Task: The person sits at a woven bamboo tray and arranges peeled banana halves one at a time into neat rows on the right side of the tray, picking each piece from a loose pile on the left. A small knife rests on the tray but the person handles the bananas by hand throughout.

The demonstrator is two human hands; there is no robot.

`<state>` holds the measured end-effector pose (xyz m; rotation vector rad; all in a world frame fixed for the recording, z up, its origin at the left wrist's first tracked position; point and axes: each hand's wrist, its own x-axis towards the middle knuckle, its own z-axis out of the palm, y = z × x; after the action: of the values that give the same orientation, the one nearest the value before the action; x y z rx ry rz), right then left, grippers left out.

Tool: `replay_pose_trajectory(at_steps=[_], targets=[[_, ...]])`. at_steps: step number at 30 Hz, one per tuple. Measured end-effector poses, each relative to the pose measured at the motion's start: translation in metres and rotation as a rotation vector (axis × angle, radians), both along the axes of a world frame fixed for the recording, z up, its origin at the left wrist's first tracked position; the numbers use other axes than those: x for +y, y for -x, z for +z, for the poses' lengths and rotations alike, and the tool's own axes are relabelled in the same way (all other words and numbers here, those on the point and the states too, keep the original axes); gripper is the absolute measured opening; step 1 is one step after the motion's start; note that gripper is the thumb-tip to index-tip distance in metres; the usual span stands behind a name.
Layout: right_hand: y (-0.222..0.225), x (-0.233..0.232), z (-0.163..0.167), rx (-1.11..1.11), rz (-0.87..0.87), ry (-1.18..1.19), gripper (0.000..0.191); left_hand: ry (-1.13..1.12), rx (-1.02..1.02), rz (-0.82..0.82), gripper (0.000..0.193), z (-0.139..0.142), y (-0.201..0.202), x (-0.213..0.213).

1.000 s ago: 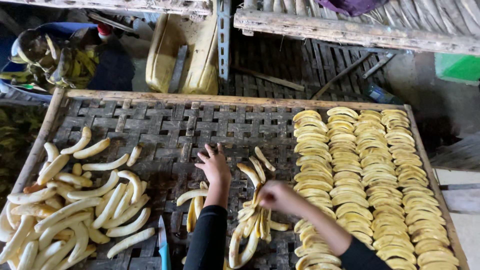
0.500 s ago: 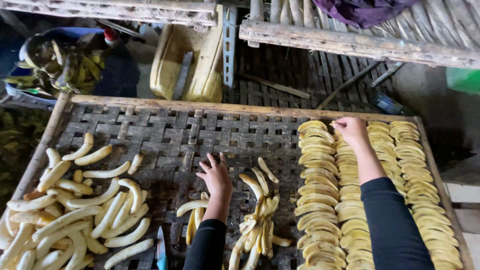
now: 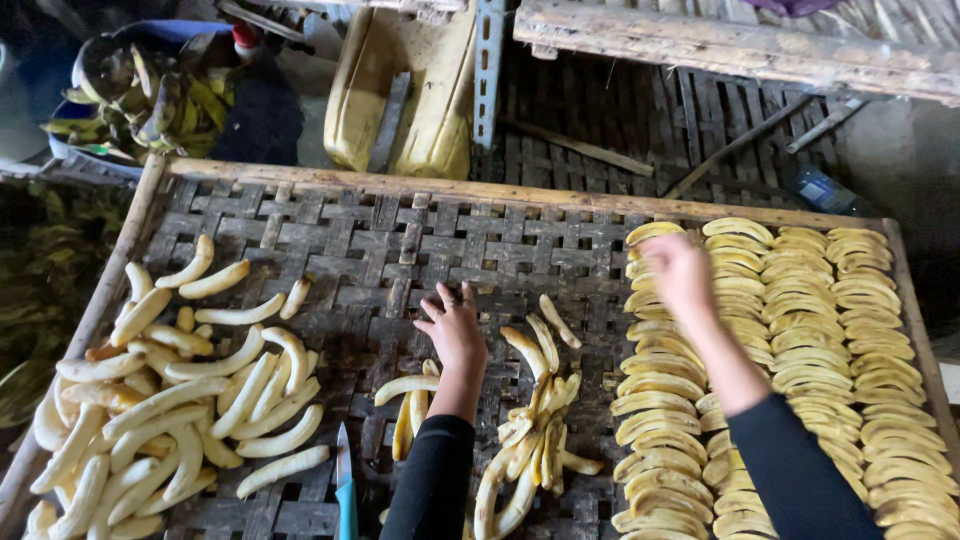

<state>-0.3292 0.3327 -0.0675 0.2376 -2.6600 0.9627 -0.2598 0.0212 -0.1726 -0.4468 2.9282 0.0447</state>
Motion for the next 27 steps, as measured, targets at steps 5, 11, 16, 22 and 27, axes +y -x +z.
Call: replay_pose_trajectory(at_steps=[5,11,16,22,27], targets=[[-0.111,-0.102,0.006,-0.517,0.852,-0.155,0.017,-0.016,-0.027,-0.014,0.068,0.001,-0.001,0.001],[-0.167,-0.145,0.021,-0.225,0.900,-0.564,0.037,-0.014,-0.089,-0.012,0.075,0.015,0.002,0.002],[-0.174,-0.146,0.018,-0.521,0.964,-0.643,0.009,-0.063,-0.110,0.008,0.073,0.020,0.001,0.003],[-0.137,-0.112,0.010,-0.822,0.623,-0.082,0.008,-0.039,-0.053,0.007,0.067,0.012,0.001,0.003],[-0.026,-0.013,0.019,-0.422,0.122,0.010,0.019,-0.037,-0.051,0.011,0.068,0.005,0.002,0.000]])
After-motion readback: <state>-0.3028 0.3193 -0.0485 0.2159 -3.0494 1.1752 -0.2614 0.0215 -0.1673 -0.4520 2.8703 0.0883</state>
